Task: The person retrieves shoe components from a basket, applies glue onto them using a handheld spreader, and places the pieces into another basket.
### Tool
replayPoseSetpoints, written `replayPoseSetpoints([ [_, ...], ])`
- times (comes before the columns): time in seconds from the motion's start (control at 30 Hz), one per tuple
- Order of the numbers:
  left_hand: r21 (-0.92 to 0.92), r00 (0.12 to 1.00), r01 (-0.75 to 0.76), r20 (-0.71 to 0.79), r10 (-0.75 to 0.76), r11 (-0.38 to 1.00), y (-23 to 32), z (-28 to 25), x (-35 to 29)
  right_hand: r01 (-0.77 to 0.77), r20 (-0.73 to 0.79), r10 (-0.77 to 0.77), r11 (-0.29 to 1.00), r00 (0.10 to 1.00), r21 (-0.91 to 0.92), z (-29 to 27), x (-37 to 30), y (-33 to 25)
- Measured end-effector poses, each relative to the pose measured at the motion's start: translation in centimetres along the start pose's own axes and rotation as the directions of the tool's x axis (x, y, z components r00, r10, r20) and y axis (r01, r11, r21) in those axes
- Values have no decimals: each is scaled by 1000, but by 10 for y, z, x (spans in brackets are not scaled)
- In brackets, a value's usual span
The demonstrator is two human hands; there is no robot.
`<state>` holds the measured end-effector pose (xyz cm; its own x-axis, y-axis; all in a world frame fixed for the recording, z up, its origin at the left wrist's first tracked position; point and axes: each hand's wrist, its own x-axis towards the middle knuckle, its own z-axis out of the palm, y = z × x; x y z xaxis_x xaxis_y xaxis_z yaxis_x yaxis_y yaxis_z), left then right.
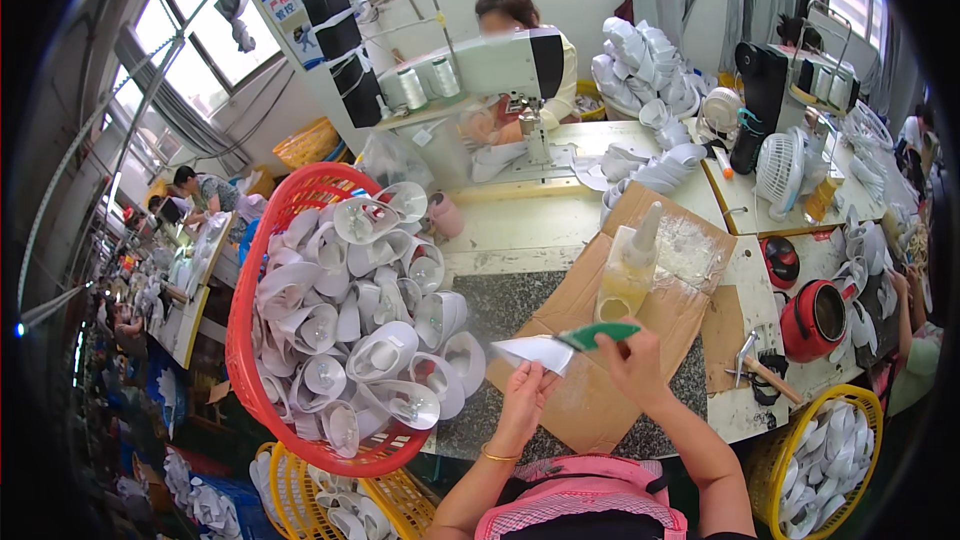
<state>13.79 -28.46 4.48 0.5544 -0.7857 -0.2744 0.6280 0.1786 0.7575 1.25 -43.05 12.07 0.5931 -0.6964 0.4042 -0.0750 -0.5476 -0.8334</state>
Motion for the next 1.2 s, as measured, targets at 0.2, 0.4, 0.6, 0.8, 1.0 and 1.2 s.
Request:
replayPoseSetpoints([
  [0.2, -655, 971, 226, 96, -218, 721, -27, -44, 15, -216, -123, 236, 964, 964, 156, 17, -17, 31],
  [0.4, -842, 936, 324, 218, -277, 432, -71, -102, 3, -343, -74, 347, 937, 935, 63, 49, -72, 102],
  [0.6, -843, 942, 244, 90, -322, 480, -90, -120, -27, -420, 37, 452, 793, 891, 441, 67, -99, 78],
  [0.8, -816, 950, 261, 121, -289, 515, -104, -133, -39, -349, -26, 350, 937, 937, 23, 69, -96, 108],
  [1.0, -863, 948, 224, 86, -305, 454, -97, -120, -39, 218, 219, -196, 973, 956, -80, 48, -106, 46],
  [1.2, -837, 939, 267, 115, -324, 477, -104, -124, -40, -232, 92, 243, 966, 966, -116, 61, -89, 120],
])
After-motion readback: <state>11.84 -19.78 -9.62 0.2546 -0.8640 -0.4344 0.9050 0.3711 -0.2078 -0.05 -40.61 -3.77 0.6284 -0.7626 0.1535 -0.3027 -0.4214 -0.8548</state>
